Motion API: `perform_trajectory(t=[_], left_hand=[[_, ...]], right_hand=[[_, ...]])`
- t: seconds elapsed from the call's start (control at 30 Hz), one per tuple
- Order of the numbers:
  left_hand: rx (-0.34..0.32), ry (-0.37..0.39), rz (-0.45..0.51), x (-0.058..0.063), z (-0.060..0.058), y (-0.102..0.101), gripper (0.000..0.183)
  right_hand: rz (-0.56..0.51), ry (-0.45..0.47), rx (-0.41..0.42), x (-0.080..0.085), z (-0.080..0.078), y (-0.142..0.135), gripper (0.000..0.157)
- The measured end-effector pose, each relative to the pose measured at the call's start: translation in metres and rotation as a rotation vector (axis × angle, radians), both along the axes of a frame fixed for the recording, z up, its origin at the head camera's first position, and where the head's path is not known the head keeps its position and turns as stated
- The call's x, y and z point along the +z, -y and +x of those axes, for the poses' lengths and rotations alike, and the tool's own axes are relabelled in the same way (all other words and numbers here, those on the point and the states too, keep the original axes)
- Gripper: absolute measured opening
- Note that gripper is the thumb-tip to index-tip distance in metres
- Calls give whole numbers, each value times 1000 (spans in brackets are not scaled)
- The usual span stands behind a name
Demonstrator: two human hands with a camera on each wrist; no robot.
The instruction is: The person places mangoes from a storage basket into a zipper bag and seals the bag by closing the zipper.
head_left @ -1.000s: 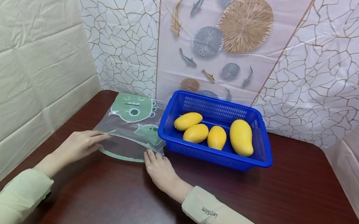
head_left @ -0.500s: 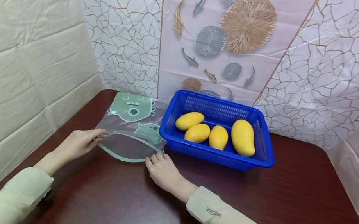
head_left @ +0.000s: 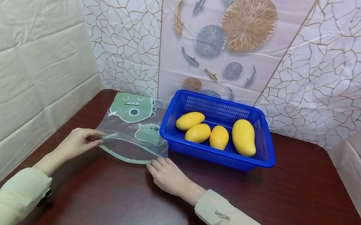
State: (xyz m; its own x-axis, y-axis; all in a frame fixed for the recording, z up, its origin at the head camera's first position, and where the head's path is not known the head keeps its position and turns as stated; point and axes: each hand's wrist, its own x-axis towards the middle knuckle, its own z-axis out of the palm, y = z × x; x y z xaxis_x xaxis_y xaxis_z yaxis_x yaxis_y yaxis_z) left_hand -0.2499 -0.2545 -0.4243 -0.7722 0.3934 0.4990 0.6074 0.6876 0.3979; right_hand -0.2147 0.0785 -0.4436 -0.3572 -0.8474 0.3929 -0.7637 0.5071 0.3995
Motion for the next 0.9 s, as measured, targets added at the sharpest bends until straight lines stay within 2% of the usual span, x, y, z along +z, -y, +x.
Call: perform_trajectory(t=[0.23,0.5,0.57,0.67,0.73,0.8,0.9], left_hand=[[-11,33,78,-6,-1,0,16],[-52,119,191,-8,-4,0,16],[-60,148,224,-5,-3,-2,16],[-71,173,257,5,6,-8,15],[-74,188,269,7,8,-9,15],[-81,200,279,4,8,-8,15],[-66,217,279,-6,1,-2,14]], right_hand=[[-28,80,62,11,2,-18,30],[-162,76,132,25,-6,-35,25],[-175,80,131,28,-8,-39,25],[-173,87,124,33,-11,-44,26],[-170,95,116,36,-12,-47,26],[-175,101,113,40,-12,-50,27],[-199,120,108,46,-13,-56,27]])
